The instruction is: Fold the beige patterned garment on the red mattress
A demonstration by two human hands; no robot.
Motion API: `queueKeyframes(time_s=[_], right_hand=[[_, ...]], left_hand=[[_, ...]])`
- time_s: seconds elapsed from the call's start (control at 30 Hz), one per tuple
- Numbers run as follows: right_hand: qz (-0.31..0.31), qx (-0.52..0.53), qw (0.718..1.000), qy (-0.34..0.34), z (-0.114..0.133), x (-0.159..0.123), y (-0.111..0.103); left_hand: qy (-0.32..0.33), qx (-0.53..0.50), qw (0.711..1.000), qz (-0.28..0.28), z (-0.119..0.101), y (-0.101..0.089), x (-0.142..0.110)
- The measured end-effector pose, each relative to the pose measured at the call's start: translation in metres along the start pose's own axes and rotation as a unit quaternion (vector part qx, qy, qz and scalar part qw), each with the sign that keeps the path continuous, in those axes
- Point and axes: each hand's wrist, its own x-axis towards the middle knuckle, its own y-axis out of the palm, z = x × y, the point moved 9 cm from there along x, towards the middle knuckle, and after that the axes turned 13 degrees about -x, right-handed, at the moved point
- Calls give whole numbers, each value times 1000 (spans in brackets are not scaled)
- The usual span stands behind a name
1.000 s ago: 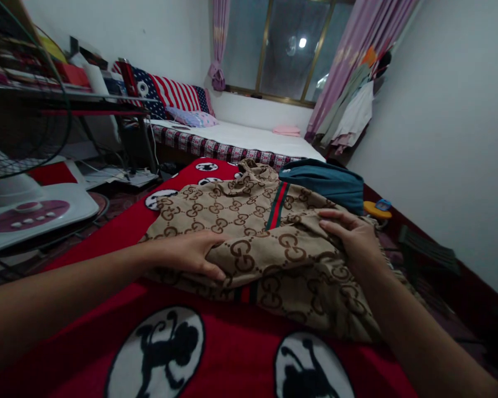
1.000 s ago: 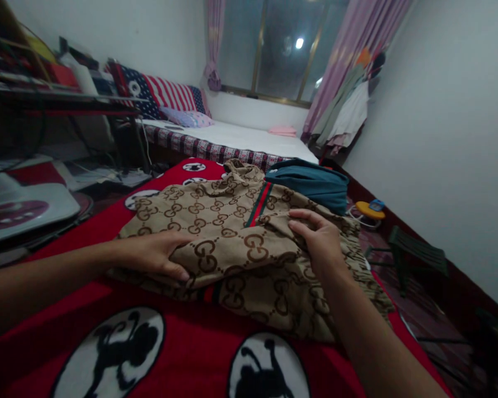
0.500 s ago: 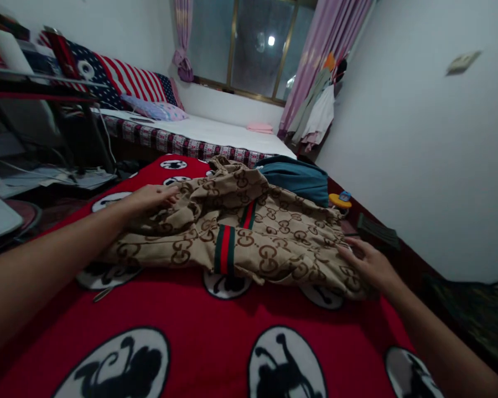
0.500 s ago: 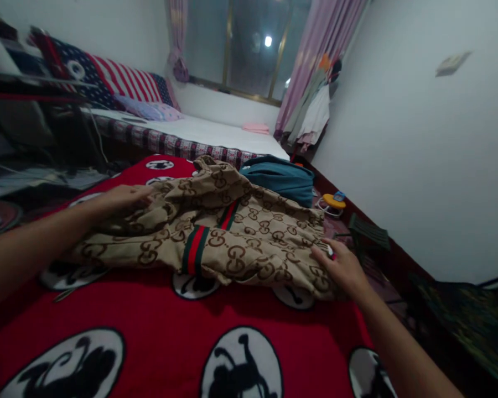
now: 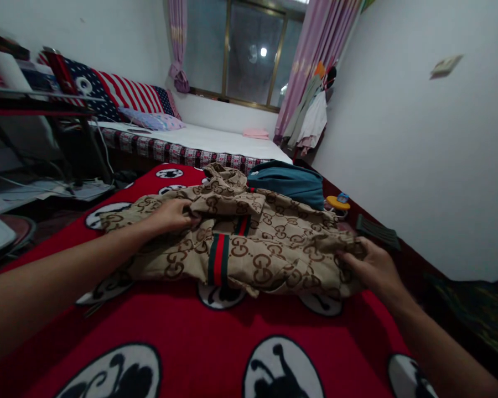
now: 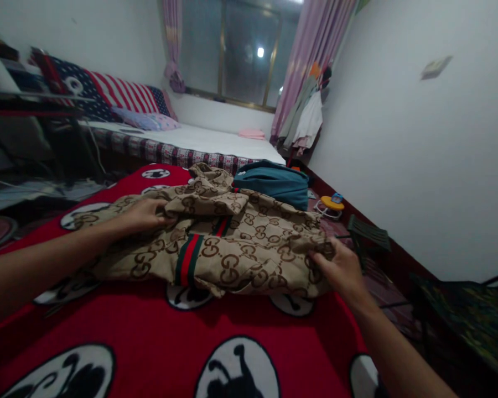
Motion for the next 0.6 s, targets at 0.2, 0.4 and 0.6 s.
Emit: queueKeyframes(time_s=[0.2,0.4,0.6], right_hand=[[-199,-33,979,1,18,52,-43],[-13,-350,935,54,-1,57,69],[55,-407,909,72,-9,45,96]], left_hand=[[103,70,977,-176,-42,-52,32],[33,278,952,-127,23,13,41],[60,292,946,-126,43,32,37]])
